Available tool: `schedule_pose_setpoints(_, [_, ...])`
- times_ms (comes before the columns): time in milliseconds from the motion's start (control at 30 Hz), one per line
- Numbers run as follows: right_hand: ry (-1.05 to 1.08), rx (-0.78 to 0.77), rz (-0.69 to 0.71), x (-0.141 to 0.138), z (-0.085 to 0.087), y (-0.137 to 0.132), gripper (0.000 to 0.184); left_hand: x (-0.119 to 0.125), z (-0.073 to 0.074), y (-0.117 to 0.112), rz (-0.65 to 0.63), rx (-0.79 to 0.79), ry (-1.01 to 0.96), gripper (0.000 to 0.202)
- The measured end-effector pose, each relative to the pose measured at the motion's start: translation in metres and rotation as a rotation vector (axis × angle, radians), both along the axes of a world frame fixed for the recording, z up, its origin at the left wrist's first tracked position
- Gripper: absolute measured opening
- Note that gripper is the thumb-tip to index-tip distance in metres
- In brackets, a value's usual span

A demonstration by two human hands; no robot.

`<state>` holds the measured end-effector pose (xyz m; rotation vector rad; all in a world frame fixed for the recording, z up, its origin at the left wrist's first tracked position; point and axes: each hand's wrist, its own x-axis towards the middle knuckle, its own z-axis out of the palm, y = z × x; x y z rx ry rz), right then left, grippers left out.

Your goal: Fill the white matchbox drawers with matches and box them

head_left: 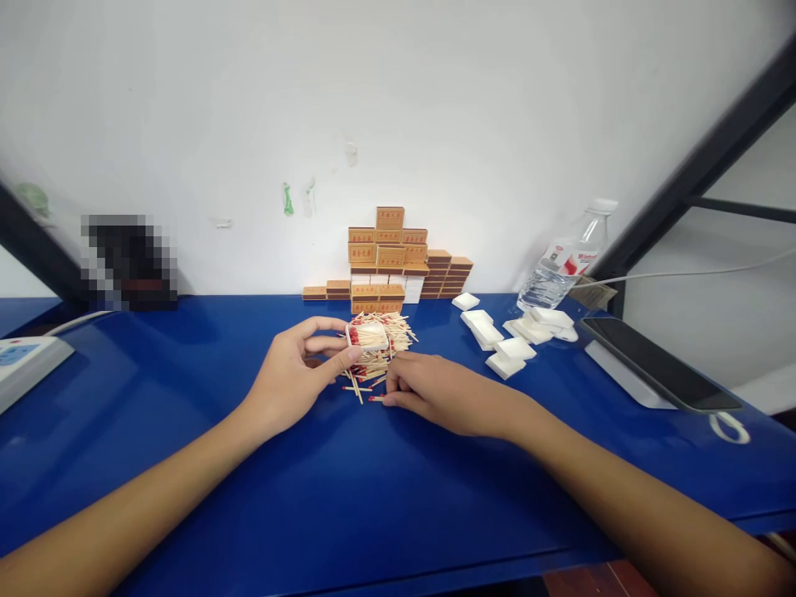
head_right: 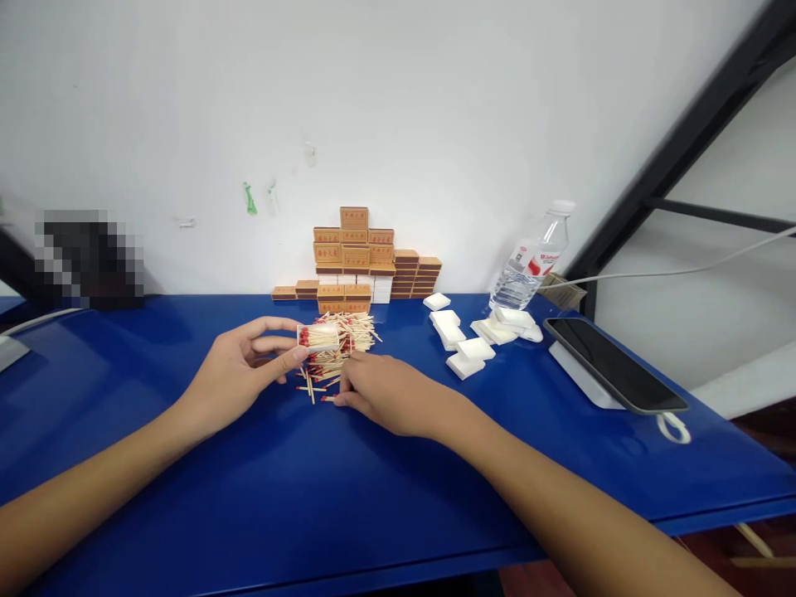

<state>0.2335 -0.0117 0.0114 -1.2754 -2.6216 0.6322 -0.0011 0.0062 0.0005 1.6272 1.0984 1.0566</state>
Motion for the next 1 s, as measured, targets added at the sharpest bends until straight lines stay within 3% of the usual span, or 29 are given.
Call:
schedule_pose_setpoints(367, [-0.064,-0.003,0.002,0.011,0.001,0.003,0.018,-0.002,-0.001,0.001,-0.012,0.013,0.075,0.043])
schedule_pose_setpoints(500, [-0.017,0.006,0.010,0.018,0.009,0.004,0.017,-0.003,-0.001,0.001,-0.008,0.036,0.107,0.044])
schedule_pose_setpoints(700, [0.186,0.224,-0.082,0.025,0.022,0.006,0.016,-0.001,-0.002,-0.003,-0.058,0.050,0.176,0.045])
schedule_pose_setpoints(1000, [0.161,0.345,-0.079,0.005,0.009,0.002,0.009,0.003,0.001,-0.012,-0.149,-0.009,0.139,0.042])
